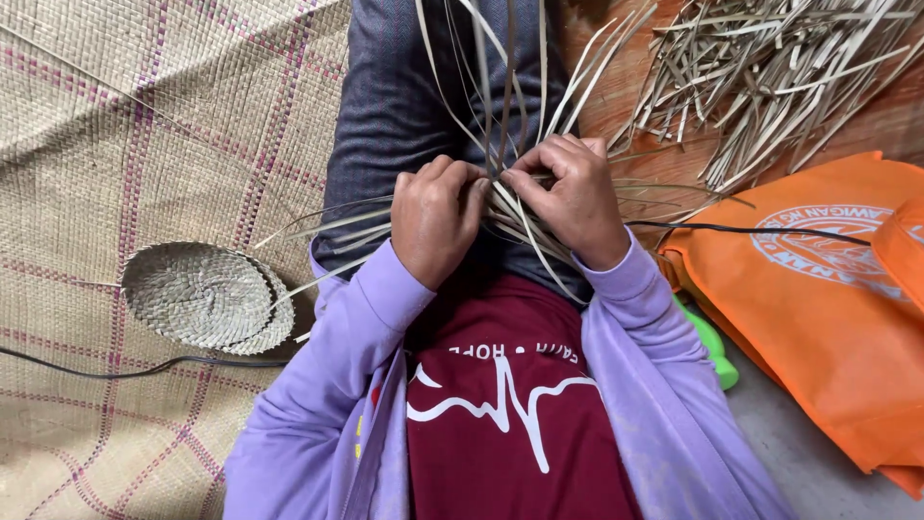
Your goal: Weaving dried plant fibers to create a small basket or container while sitting on the floor.
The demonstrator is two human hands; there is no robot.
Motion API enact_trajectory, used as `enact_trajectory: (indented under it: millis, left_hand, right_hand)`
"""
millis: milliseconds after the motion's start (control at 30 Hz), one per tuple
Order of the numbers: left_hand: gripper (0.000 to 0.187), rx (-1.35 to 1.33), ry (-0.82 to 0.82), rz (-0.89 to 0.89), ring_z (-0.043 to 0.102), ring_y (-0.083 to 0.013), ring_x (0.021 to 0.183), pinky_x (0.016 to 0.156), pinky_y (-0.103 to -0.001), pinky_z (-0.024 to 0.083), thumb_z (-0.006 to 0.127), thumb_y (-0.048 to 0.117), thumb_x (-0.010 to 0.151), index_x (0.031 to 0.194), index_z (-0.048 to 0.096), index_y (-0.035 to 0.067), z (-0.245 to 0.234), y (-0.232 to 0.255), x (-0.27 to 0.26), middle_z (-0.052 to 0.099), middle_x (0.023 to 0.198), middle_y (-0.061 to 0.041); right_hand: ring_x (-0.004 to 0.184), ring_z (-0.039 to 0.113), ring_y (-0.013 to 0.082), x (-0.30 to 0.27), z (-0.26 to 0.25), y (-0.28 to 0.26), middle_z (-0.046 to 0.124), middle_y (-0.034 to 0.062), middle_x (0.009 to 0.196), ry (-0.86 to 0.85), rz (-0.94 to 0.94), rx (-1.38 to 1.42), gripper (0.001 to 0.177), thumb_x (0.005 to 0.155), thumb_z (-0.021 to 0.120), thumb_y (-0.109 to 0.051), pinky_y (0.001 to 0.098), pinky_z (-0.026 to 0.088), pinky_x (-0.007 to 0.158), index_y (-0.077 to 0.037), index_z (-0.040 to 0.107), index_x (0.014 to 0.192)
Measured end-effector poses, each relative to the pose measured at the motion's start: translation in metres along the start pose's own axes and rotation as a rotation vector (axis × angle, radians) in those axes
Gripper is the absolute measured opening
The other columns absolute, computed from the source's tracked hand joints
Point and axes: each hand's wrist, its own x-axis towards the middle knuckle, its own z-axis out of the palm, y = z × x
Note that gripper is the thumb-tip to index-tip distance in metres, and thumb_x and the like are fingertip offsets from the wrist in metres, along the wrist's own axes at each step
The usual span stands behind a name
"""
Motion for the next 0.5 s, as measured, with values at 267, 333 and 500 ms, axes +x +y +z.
enact_trajectory:
  millis: [267,333,500]
  left_hand:
    - [0.01,-0.191,-0.046,-0.07,0.069,-0.036,0.078,0.075,-0.043,0.052,0.068,0.022,0.101,0.097,0.07,0.013,0.004,-0.018,-0.015,0.063,0.082,-0.007]
    - [0.01,-0.207,-0.056,-0.067,0.069,-0.0365,0.079,0.074,-0.043,0.053,0.068,0.02,0.101,0.097,0.07,0.012,0.005,-0.02,-0.017,0.064,0.082,-0.008]
    - [0.007,-0.255,-0.001,-0.1,0.051,-0.0173,0.056,0.052,-0.03,0.046,0.068,0.002,0.093,0.089,0.071,-0.004,-0.004,0.001,-0.011,0.061,0.077,-0.008]
  right_hand:
    - [0.092,0.069,0.0282,-0.019,-0.066,0.096,0.072,0.0018,0.09,0.163,0.008,-0.714,0.025,0.105,0.096,-0.036,0.047,0.04,0.099,-0.019,0.079,0.099]
    - [0.096,0.069,0.0268,-0.022,-0.097,0.103,0.072,0.0004,0.094,0.214,0.041,-0.833,0.029,0.107,0.101,-0.038,0.0458,0.039,0.099,-0.02,0.08,0.102]
    - [0.114,0.051,0.0377,0.002,-0.106,0.011,0.069,0.0145,0.121,0.483,0.051,-0.82,0.026,0.089,0.1,-0.001,0.0578,0.025,0.104,-0.002,0.08,0.106]
